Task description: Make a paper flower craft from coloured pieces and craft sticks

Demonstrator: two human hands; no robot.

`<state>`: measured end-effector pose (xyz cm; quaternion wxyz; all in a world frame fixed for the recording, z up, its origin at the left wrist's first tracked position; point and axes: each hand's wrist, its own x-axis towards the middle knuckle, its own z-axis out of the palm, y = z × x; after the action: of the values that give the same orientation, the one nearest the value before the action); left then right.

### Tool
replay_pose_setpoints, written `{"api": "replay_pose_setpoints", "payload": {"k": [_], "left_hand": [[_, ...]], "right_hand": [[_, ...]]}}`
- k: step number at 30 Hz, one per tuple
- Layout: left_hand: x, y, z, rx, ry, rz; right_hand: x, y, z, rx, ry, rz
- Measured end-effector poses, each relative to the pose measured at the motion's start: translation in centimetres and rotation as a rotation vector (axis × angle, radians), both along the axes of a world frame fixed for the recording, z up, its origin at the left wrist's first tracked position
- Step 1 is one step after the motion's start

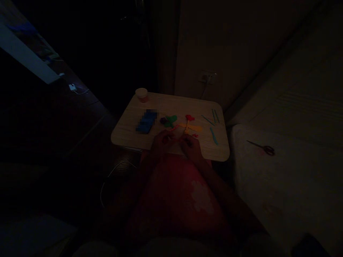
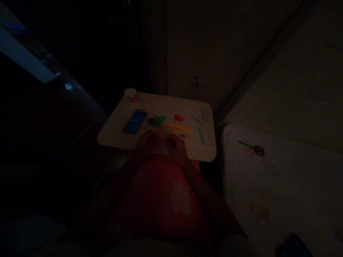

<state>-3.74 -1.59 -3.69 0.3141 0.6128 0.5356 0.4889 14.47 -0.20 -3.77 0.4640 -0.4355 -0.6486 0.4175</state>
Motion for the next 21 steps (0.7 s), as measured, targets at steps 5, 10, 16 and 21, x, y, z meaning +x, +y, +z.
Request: {"api": "replay_pose_setpoints", "payload": {"k": [5, 10, 16, 21], "left_hand": [[-1.4, -0.2, 1.4, 0.154, 0.278, 0.166], [-4.6, 0.5, 2.6, 0.017, 0.565, 0.506], [-7.4, 1.7, 4.2, -0.090, 0.659, 0.526], [-7.9, 4.2, 5.6, -0.077, 0.810, 0.386]], "right_hand": [[0.0, 0.1, -0.2, -0.014, 0.000, -0.011], [0.1, 0.0, -0.3, -0.037, -0.006, 0.013], [0.0, 0.0, -0.1, -0.013, -0.023, 0.007], [0.0, 0.0, -0.1, -0.020, -0.017, 0.028]]}}
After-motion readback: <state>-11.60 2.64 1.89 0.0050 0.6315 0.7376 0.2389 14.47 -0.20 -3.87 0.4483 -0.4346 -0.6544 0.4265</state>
